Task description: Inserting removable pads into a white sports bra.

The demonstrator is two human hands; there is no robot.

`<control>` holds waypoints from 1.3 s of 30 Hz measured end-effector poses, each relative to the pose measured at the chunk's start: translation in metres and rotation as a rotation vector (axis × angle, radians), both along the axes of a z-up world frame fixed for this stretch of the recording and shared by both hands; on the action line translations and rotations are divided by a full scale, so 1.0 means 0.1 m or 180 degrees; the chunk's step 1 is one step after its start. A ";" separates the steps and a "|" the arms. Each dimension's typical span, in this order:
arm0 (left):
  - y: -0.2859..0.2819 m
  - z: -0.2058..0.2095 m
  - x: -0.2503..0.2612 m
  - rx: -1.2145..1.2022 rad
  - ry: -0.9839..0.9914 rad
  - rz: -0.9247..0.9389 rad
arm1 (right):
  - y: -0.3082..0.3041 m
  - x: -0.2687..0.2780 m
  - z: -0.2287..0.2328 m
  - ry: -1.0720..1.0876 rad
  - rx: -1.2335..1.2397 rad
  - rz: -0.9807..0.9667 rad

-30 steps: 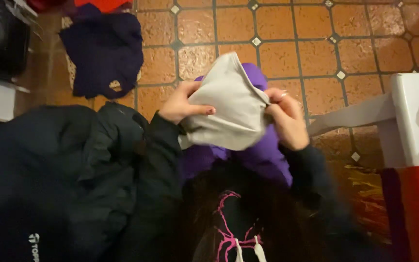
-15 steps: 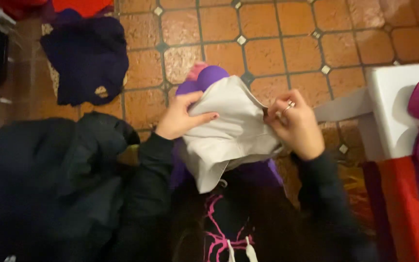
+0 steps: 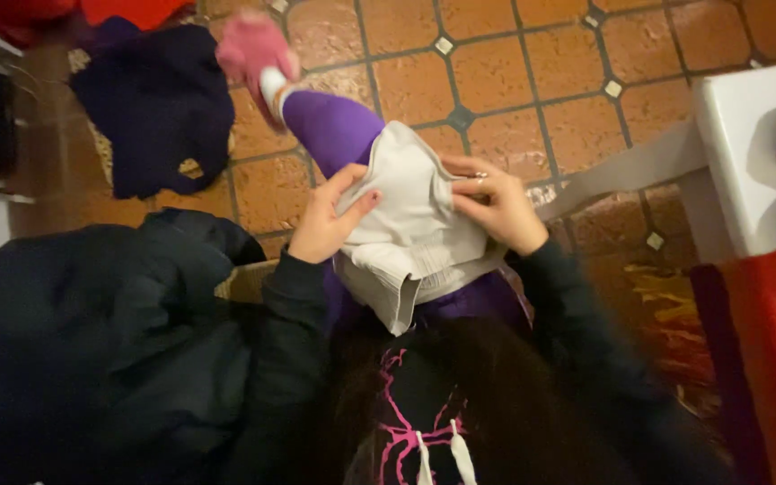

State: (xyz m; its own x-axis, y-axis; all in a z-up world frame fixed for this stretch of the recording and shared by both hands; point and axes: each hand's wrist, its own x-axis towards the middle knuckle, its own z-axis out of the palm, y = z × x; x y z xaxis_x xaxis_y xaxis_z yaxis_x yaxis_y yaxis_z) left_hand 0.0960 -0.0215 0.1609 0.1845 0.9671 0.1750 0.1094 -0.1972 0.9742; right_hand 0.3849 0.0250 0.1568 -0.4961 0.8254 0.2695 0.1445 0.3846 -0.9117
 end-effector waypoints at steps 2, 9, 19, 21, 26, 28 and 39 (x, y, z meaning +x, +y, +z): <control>-0.01 -0.17 -0.12 -0.0030 -0.0079 0.0088 | 0.05 -0.15 -0.20 -0.0164 -0.0192 -0.0039; -0.08 -0.42 -0.44 -0.0147 0.0547 0.0905 | 0.42 -0.63 -0.64 0.0284 -0.0227 -0.0136; 0.15 -0.58 -0.33 -0.0340 0.0182 0.0401 | 0.63 -0.77 -0.54 0.0188 -0.0825 -0.0023; 0.20 -0.80 -0.34 0.0018 0.0382 0.0710 | 0.60 -0.73 -0.59 0.0373 -0.0898 0.0217; 0.26 -0.74 -0.46 -0.0202 0.0432 0.0980 | 0.36 -0.46 -0.35 0.1109 -0.1301 -0.0162; 0.31 -0.63 -0.45 -0.0325 0.0385 0.0985 | 0.25 -0.31 -0.29 0.1377 -0.1572 -0.0268; 0.40 -0.63 -0.69 -0.0102 -0.0668 0.2297 | 0.00 0.74 -0.49 0.1414 -0.1481 -0.1405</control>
